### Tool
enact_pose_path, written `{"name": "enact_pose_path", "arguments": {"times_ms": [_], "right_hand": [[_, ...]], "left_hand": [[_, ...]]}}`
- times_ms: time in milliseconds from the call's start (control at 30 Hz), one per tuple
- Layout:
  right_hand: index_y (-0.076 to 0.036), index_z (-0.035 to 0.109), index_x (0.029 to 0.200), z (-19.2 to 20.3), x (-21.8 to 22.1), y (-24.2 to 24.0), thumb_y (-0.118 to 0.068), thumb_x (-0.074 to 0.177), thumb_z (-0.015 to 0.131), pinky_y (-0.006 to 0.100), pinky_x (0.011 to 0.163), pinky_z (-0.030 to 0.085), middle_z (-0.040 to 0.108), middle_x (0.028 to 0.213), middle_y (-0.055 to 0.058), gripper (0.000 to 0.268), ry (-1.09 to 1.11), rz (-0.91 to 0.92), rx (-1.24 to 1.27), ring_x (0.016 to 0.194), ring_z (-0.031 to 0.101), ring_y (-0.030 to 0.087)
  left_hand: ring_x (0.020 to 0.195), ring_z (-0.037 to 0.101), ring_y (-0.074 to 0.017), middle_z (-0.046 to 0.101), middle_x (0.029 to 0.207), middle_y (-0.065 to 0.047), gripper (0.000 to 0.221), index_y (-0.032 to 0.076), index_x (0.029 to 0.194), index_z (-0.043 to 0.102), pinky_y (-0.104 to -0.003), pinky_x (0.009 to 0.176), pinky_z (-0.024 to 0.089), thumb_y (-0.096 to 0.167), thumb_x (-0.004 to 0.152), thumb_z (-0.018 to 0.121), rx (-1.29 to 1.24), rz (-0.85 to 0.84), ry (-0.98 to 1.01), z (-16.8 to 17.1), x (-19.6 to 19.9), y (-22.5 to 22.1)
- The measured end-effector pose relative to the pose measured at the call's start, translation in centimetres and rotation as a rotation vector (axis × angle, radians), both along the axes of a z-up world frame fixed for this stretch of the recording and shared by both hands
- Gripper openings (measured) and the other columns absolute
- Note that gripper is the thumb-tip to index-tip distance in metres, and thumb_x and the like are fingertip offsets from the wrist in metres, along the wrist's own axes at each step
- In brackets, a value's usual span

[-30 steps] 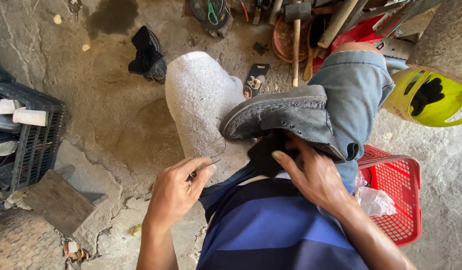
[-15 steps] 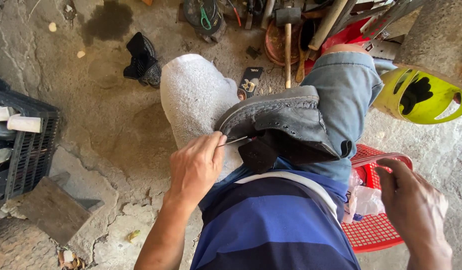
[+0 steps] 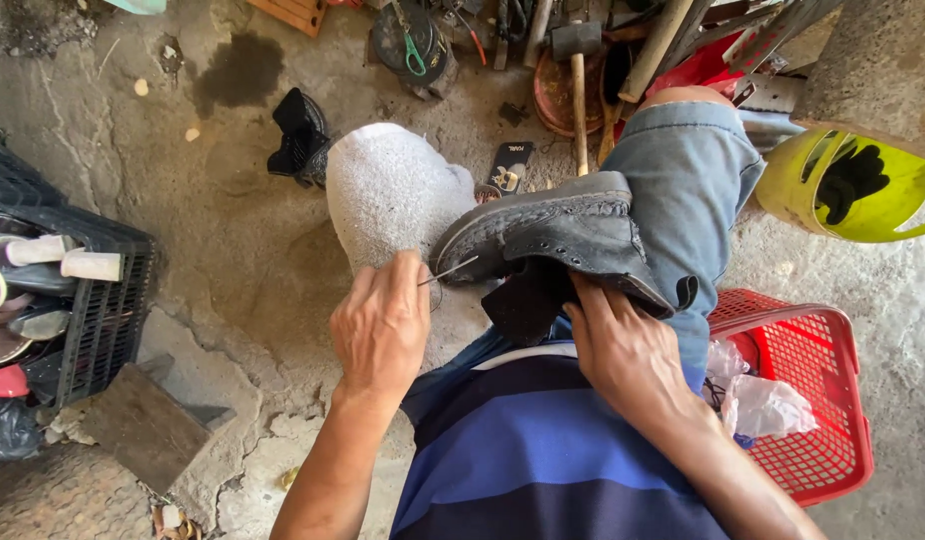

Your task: Hand-stitching the upper part of a black leather boot using a needle and thread.

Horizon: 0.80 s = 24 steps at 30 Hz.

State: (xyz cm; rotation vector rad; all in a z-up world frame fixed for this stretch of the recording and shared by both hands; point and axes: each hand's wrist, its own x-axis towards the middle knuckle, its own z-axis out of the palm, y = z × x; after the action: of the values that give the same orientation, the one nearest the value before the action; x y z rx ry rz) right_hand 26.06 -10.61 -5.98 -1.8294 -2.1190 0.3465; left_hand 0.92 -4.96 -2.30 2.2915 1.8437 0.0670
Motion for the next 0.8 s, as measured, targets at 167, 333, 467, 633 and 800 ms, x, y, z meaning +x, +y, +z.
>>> {"name": "enact_pose_path", "arguments": {"times_ms": [167,333,467,633,800], "right_hand": [[-0.021,0.073,0.103,-0.8,0.0,0.8,-0.032,0.102,0.061,0.039,0.052,0.056,0.068,0.071,0.003,0.016,-0.031,-0.002,-0.044,0.063,0.071,0.029],[-0.025,0.073,0.093,-0.6,0.3,0.3,-0.036,0.1,0.062,0.04,0.053,0.057,0.069,0.069,0.0,0.017,-0.017,0.004,-0.138,0.064,0.072,0.028],[-0.026,0.07,0.096,-0.7,0.5,-0.4,-0.034,0.101,0.059,0.036,0.053,0.056,0.066,0.067,0.0,0.015,0.007,0.002,-0.162,0.063,0.071,0.025],[-0.023,0.071,0.098,-0.6,0.3,-0.8,-0.032,0.101,0.061,0.037,0.053,0.056,0.066,0.068,0.002,0.014,0.023,0.006,-0.157,0.063,0.071,0.026],[-0.026,0.072,0.099,0.8,1.9,-1.4,-0.033,0.099,0.065,0.035,0.056,0.056,0.066,0.067,0.001,0.01,0.098,-0.016,-0.222,0.065,0.071,0.024]], "left_hand": [[0.08,0.071,-0.0211,0.074,0.097,-0.01,0.018,0.015,0.119,0.064,-0.029,0.056,0.057,0.019,0.101,0.065,-0.012,-0.018,0.036,0.3,0.3,0.4],[0.09,0.071,-0.0294,0.068,0.122,-0.018,0.034,0.008,0.135,0.064,-0.036,0.059,0.062,0.009,0.101,0.062,-0.03,-0.043,-0.161,-1.3,0.7,1.0],[0.093,0.071,-0.0265,0.066,0.12,-0.012,0.03,0.013,0.122,0.071,-0.031,0.059,0.061,0.003,0.094,0.068,0.005,-0.098,-0.187,-2.6,0.7,1.1],[0.093,0.072,-0.0264,0.064,0.12,-0.01,0.013,0.01,0.103,0.071,-0.029,0.059,0.061,0.003,0.091,0.071,0.104,-0.121,-0.215,-2.4,1.4,1.2],[0.086,0.069,-0.0277,0.061,0.11,-0.019,0.011,0.004,0.081,0.063,-0.03,0.058,0.061,0.007,0.091,0.059,-0.295,0.083,-0.853,0.8,-0.5,0.3]]}}
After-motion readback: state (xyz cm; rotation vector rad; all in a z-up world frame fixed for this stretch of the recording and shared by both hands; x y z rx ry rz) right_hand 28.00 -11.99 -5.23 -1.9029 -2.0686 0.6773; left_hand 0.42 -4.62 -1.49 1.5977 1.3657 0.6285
